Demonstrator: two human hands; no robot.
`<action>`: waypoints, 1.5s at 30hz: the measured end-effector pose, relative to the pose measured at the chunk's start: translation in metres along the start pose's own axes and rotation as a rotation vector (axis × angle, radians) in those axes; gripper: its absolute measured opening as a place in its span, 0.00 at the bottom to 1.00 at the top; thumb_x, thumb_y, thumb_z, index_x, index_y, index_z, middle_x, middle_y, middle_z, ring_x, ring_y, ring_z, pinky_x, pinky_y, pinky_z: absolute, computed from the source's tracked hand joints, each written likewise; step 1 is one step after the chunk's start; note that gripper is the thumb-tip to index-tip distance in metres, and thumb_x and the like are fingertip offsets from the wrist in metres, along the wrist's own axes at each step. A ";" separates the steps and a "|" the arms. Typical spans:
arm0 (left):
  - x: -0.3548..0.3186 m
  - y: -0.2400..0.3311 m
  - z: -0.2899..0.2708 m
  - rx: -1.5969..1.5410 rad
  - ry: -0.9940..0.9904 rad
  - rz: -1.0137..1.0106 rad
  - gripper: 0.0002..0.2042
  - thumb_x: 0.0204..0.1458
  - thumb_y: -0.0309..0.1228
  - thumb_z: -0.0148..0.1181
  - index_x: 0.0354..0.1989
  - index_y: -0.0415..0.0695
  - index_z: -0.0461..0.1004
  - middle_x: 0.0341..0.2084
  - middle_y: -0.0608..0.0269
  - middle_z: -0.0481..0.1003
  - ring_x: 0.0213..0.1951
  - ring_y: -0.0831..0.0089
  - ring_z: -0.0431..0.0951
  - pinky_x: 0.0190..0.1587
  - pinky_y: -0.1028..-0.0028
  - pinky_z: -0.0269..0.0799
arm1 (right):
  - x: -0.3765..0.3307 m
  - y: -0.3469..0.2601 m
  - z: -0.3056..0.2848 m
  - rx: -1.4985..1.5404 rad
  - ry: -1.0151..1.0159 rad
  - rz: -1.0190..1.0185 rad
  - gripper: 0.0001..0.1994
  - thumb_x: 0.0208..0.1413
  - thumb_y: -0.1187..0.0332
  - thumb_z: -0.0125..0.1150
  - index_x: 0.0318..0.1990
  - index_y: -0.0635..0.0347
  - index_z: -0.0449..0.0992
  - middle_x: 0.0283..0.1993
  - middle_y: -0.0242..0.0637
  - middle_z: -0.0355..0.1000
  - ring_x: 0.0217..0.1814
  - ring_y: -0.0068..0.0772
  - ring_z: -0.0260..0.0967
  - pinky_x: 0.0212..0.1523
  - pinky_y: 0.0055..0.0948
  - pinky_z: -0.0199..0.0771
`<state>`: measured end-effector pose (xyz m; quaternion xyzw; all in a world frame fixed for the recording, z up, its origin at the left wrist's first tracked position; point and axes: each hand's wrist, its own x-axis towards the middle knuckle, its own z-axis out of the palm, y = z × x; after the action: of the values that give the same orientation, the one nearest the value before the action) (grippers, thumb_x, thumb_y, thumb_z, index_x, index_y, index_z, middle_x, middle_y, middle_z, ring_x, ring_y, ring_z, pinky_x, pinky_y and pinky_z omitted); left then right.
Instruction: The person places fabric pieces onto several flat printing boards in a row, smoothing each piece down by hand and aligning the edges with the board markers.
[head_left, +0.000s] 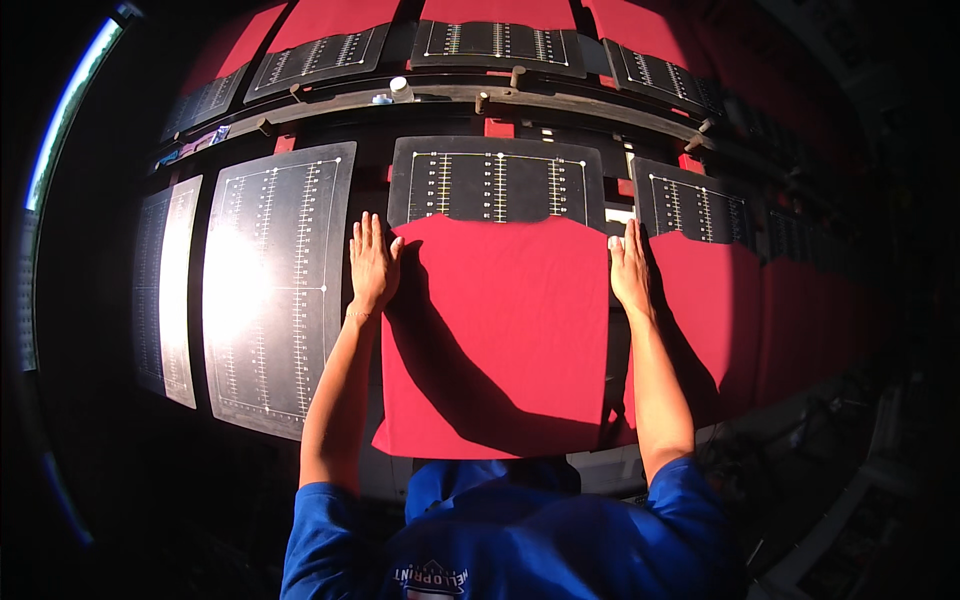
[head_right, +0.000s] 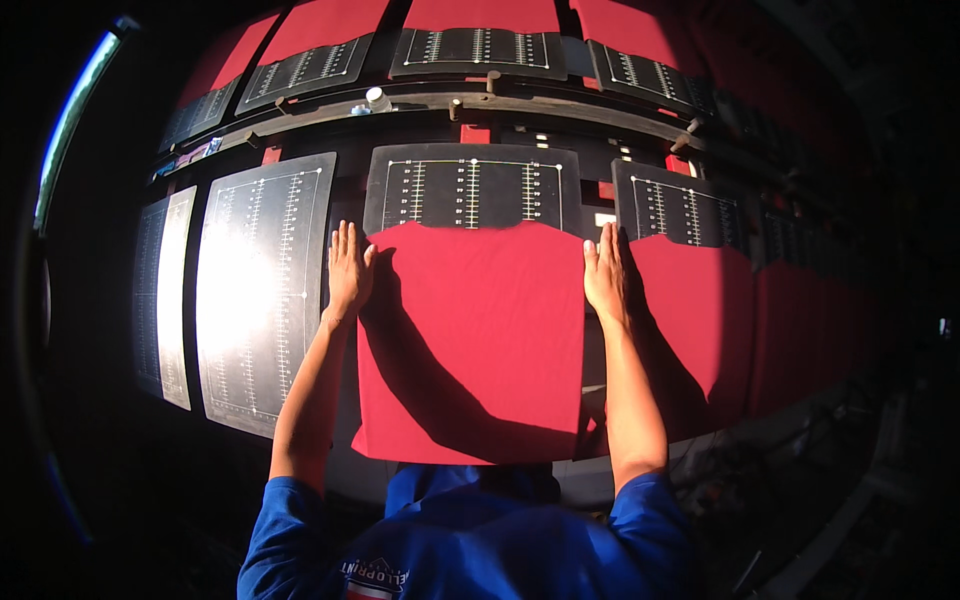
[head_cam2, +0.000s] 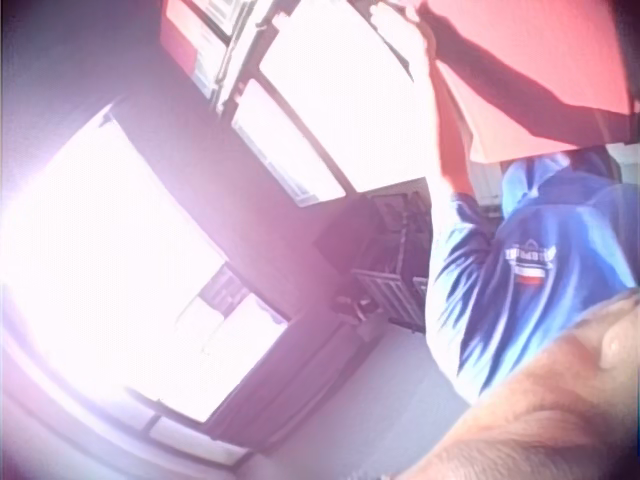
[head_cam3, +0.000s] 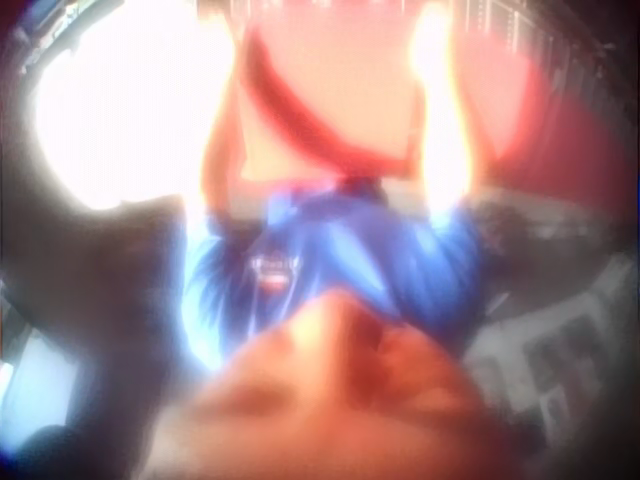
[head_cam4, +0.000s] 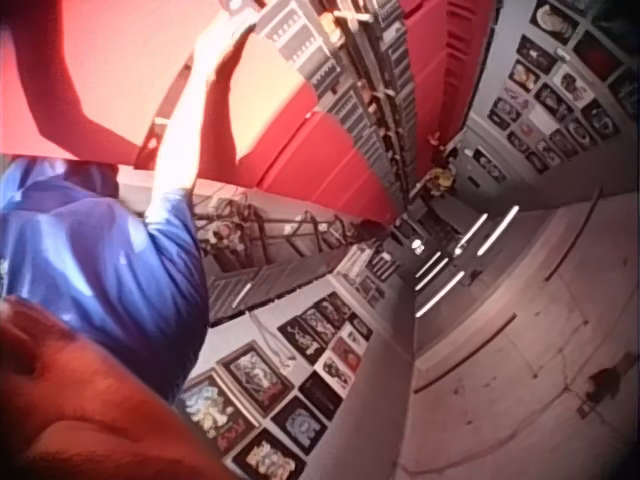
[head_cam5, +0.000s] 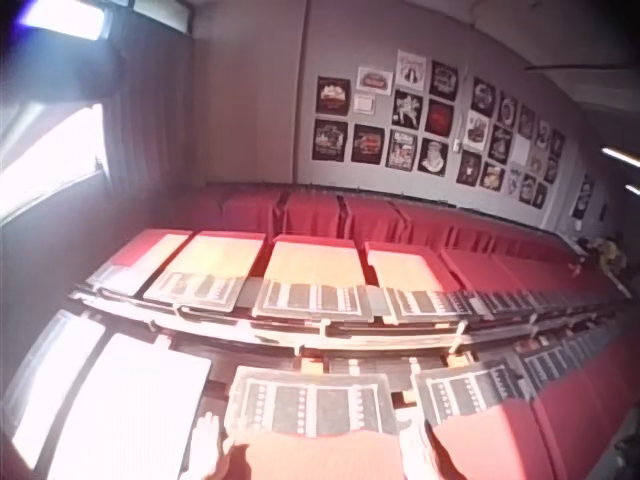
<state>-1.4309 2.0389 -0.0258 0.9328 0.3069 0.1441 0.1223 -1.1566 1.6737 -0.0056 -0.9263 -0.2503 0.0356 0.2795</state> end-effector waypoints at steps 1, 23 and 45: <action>-0.030 -0.012 -0.004 -0.198 0.026 -0.002 0.34 0.69 0.52 0.39 0.72 0.36 0.54 0.71 0.42 0.56 0.73 0.48 0.53 0.73 0.56 0.48 | -0.030 -0.009 -0.013 0.249 -0.055 0.075 0.32 0.73 0.50 0.35 0.73 0.64 0.53 0.78 0.49 0.48 0.81 0.52 0.42 0.78 0.47 0.41; -0.317 -0.049 -0.015 -1.829 -0.294 -0.736 0.32 0.68 0.53 0.44 0.71 0.42 0.59 0.66 0.57 0.66 0.66 0.66 0.66 0.66 0.61 0.62 | -0.408 0.105 0.016 1.658 -0.246 1.035 0.27 0.71 0.49 0.42 0.68 0.57 0.63 0.65 0.40 0.69 0.65 0.40 0.70 0.63 0.46 0.73; -0.004 -0.059 0.008 -0.622 -0.060 -0.411 0.17 0.63 0.39 0.59 0.34 0.34 0.73 0.29 0.55 0.79 0.34 0.66 0.80 0.36 0.65 0.71 | -0.020 0.023 -0.004 0.837 0.044 0.607 0.25 0.62 0.60 0.64 0.58 0.73 0.72 0.56 0.46 0.74 0.59 0.32 0.70 0.62 0.29 0.66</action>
<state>-1.4631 2.0814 -0.0524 0.7738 0.4255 0.1757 0.4351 -1.1631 1.6456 -0.0158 -0.7666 0.0711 0.1927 0.6084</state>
